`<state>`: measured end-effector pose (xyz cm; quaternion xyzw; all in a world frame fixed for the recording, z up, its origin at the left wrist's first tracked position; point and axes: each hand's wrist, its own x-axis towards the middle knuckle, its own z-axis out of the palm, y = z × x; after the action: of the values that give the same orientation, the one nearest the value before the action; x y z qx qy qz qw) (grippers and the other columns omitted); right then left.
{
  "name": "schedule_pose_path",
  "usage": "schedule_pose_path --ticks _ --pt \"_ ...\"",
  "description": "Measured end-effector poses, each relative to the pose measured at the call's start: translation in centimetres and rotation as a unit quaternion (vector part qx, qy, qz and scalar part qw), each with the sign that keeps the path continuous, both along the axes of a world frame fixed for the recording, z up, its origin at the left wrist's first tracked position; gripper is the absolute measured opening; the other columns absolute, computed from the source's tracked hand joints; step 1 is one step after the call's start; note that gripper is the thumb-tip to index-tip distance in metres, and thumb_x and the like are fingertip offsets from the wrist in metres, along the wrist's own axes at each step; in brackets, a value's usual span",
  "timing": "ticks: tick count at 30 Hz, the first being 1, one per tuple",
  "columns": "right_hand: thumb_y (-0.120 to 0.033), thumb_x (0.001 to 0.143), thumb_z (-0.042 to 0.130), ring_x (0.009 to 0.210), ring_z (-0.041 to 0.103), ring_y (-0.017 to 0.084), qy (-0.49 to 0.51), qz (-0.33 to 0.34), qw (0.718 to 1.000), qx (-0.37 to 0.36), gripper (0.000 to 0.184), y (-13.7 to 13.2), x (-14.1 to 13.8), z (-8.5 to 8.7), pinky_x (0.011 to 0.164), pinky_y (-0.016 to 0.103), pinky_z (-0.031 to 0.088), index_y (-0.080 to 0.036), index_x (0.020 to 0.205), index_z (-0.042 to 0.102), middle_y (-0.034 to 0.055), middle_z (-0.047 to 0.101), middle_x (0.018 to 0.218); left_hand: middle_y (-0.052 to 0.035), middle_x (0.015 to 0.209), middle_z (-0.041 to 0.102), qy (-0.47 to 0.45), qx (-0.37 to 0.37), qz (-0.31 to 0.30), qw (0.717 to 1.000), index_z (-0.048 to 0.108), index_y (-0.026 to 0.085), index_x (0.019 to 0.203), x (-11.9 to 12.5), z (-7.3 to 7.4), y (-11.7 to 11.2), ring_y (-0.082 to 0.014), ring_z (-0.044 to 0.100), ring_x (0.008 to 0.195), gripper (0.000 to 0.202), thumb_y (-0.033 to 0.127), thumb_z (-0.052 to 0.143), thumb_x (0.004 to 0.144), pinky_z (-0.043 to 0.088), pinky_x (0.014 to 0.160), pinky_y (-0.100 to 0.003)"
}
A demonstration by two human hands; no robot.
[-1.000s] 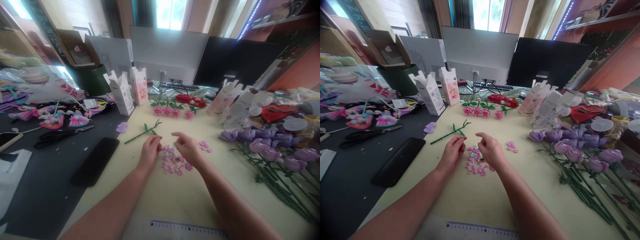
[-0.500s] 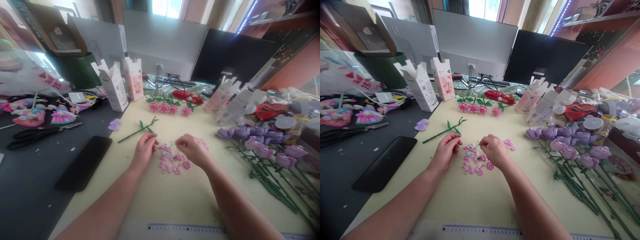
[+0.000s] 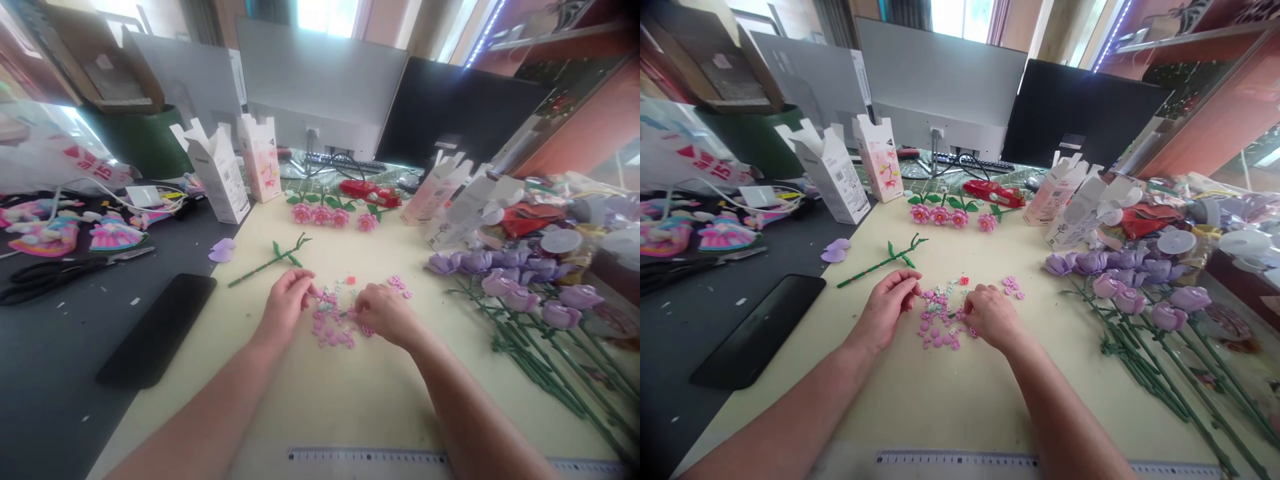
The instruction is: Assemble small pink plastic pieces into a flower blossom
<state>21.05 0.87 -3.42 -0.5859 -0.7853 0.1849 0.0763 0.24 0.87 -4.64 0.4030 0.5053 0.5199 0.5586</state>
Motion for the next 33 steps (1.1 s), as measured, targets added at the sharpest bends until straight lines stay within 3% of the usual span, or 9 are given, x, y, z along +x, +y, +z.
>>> schedule_pose_path --ticks 4,7,11,16,21,23,26,29,33 --pt "-0.011 0.071 0.064 0.075 0.055 0.017 0.032 -0.008 0.999 -0.014 0.011 -0.2 0.2 0.8 0.06 0.025 0.036 -0.02 0.064 0.062 0.0007 0.062 0.075 0.0017 0.07 0.059 -0.016 -0.009 -0.019 1.0 0.063 0.019 0.091 0.2 0.2 -0.3 -0.0065 0.045 0.053 0.018 0.032 0.06 0.08 0.036 0.052 -0.019" --pt "-0.015 0.075 0.064 0.066 0.056 0.014 0.116 -0.03 0.993 -0.012 0.011 -0.6 0.1 1.8 0.058 0.024 0.038 -0.021 0.067 0.06 -0.0025 0.063 0.07 0.0 0.071 0.061 -0.01 -0.028 -0.062 0.998 0.066 0.018 0.088 0.5 0.4 -0.7 -0.0068 0.045 0.051 0.023 0.039 0.06 0.081 0.035 0.049 -0.019" --pt "-0.018 0.081 0.064 0.065 0.058 0.013 0.228 -0.007 0.97 0.082 0.008 -1.3 -1.1 2.6 0.062 0.023 0.042 -0.021 0.075 0.061 -0.0034 0.065 0.072 -0.0048 0.073 0.066 0.003 -0.066 -0.155 0.986 0.069 0.015 0.083 0.9 0.6 -1.3 -0.0074 0.048 0.047 0.034 0.047 0.056 0.083 0.034 0.043 -0.021" --pt "-0.013 0.086 0.059 0.07 0.057 0.015 0.221 0.062 0.956 0.181 0.011 -2.0 -2.4 2.5 0.066 0.027 0.044 -0.021 0.079 0.062 0.0 0.064 0.073 -0.0082 0.079 0.068 -0.028 -0.075 -0.215 0.973 0.068 0.014 0.079 1.2 1.0 -1.9 -0.0105 0.055 0.047 0.046 0.058 0.053 0.082 0.037 0.042 -0.024" --pt "-0.012 0.089 0.054 0.078 0.059 0.017 0.251 0.116 0.946 0.169 0.015 -1.9 -2.5 2.3 0.071 0.028 0.047 -0.022 0.087 0.065 0.0026 0.066 0.081 -0.0081 0.077 0.067 -0.042 -0.089 -0.208 0.973 0.066 0.013 0.073 1.0 1.2 -1.7 -0.0086 0.051 0.045 0.039 0.052 0.064 0.077 0.036 0.041 -0.022" --pt "-0.013 0.089 0.056 0.081 0.06 0.016 0.277 0.092 0.942 0.164 0.013 -1.7 -2.3 2.2 0.073 0.028 0.047 -0.022 0.09 0.065 0.0027 0.067 0.086 -0.0081 0.078 0.068 -0.045 -0.096 -0.191 0.976 0.067 0.013 0.075 0.8 1.2 -1.4 -0.007 0.049 0.046 0.034 0.048 0.066 0.077 0.036 0.043 -0.021" --pt "-0.021 0.087 0.059 0.074 0.06 0.016 0.282 0.003 0.945 0.168 0.005 -1.2 -1.6 1.9 0.069 0.027 0.047 -0.022 0.083 0.063 0.0015 0.066 0.083 -0.0076 0.079 0.069 -0.04 -0.098 -0.146 0.984 0.069 0.014 0.079 0.3 1.0 -0.8 -0.0062 0.047 0.048 0.029 0.043 0.068 0.076 0.037 0.046 -0.021" --pt "-0.021 0.084 0.056 0.06 0.051 0.013 0.238 -0.057 0.954 0.171 0.019 -0.9 -1.1 1.5 0.058 0.025 0.04 -0.02 0.066 0.051 -0.0024 0.058 0.066 -0.0073 0.078 0.069 -0.032 -0.072 -0.102 0.992 0.07 0.014 0.081 -0.3 0.9 -0.3 -0.0056 0.045 0.048 0.029 0.043 0.067 0.075 0.034 0.046 -0.02" --pt "-0.012 0.075 0.049 0.047 0.03 0.01 0.195 -0.089 0.961 0.174 0.03 -0.7 -1.1 1.1 0.046 0.023 0.025 -0.021 0.059 0.026 -0.0072 0.031 0.05 -0.0058 0.075 0.068 -0.043 -0.049 -0.06 0.996 0.07 0.015 0.083 -0.9 0.7 0.2 -0.0056 0.044 0.05 0.03 0.043 0.068 0.075 0.034 0.047 -0.019"
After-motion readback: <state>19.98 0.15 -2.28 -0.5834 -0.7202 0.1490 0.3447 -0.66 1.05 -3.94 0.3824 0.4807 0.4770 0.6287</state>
